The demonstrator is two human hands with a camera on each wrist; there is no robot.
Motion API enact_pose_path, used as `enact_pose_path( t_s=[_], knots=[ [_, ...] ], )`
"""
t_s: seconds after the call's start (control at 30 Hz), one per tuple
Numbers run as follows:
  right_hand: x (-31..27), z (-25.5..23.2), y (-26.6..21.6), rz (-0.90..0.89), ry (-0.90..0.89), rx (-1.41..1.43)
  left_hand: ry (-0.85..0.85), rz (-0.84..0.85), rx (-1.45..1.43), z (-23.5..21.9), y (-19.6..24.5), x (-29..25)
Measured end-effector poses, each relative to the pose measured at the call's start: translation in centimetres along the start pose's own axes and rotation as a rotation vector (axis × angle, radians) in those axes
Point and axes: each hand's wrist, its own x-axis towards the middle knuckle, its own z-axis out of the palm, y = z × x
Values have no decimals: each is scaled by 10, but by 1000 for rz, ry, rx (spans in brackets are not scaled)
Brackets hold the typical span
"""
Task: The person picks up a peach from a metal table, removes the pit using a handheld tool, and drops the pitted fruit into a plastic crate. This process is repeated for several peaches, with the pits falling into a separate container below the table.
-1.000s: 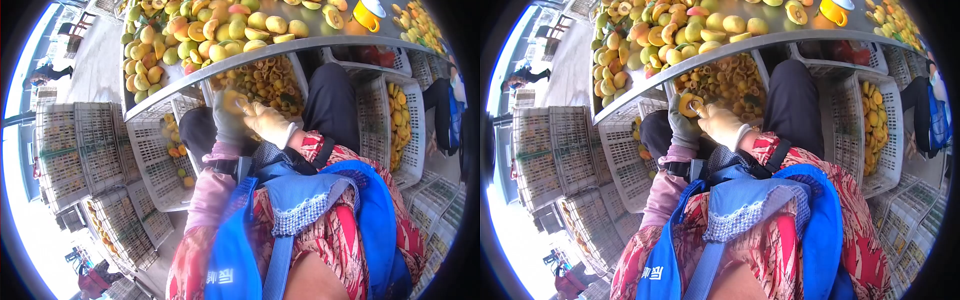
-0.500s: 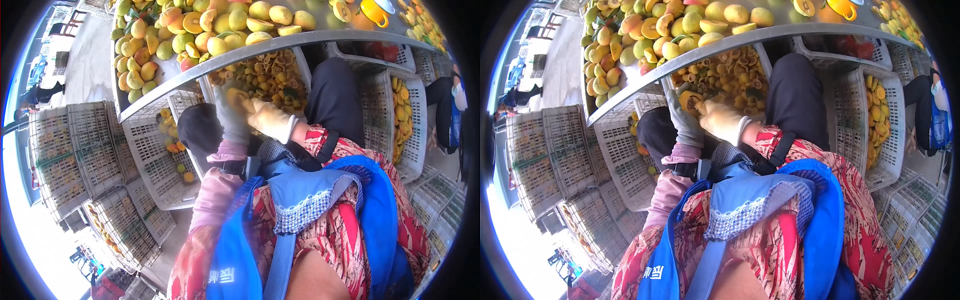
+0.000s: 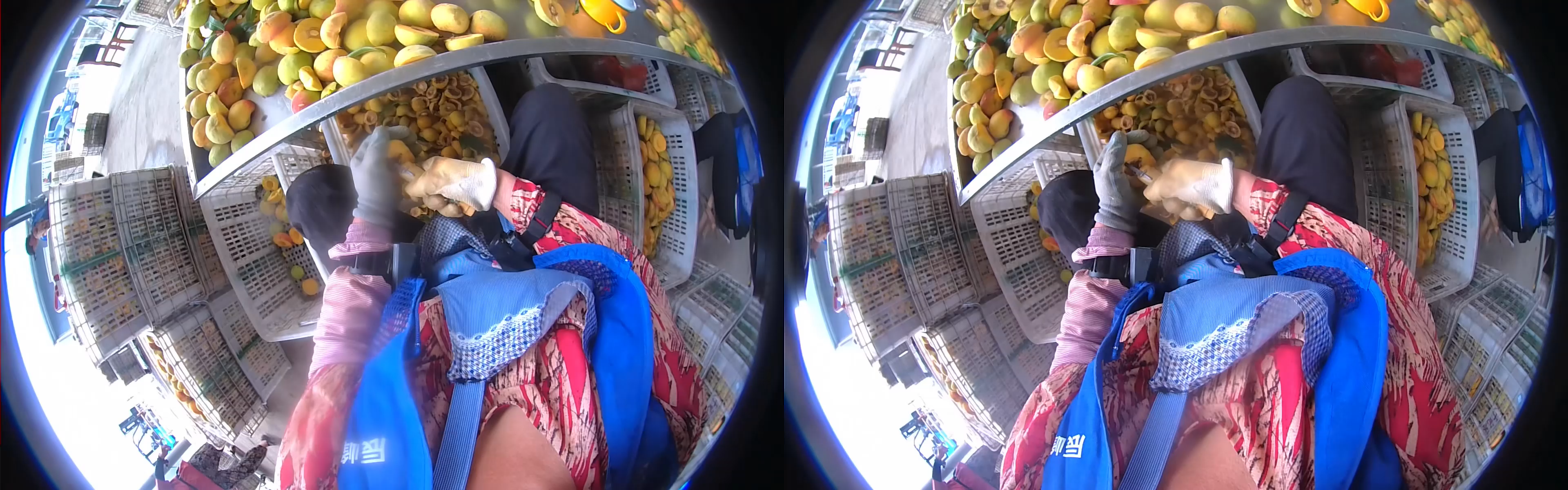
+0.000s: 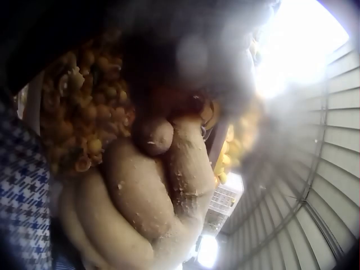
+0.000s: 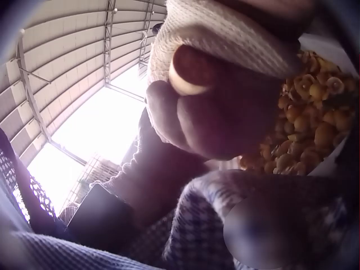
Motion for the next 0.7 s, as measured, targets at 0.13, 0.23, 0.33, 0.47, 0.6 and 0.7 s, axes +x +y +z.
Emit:
enact_pose_path(
  t_s=[0.13, 0.23, 0.33, 0.47, 0.6, 0.7],
  knots=[
    [-6, -6, 4, -9, -180, 24, -47, 9, -15, 4, 3, -5],
    [-6, 21, -2, 38, 218, -234, -41, 100, 25, -6, -18, 6],
    [-2, 15, 6, -27, 82, -74, 86, 86, 41, -1, -15, 0],
    [-8, 14, 6, -4, -151, 123, 200, 197, 150, 5, -11, -7],
    [-13, 15, 1, 17, -206, 337, 92, 236, 167, 2, -8, -5],
    [-19, 20, -8, 38, -156, 236, 66, 241, 184, 4, -4, -5]
  ],
)
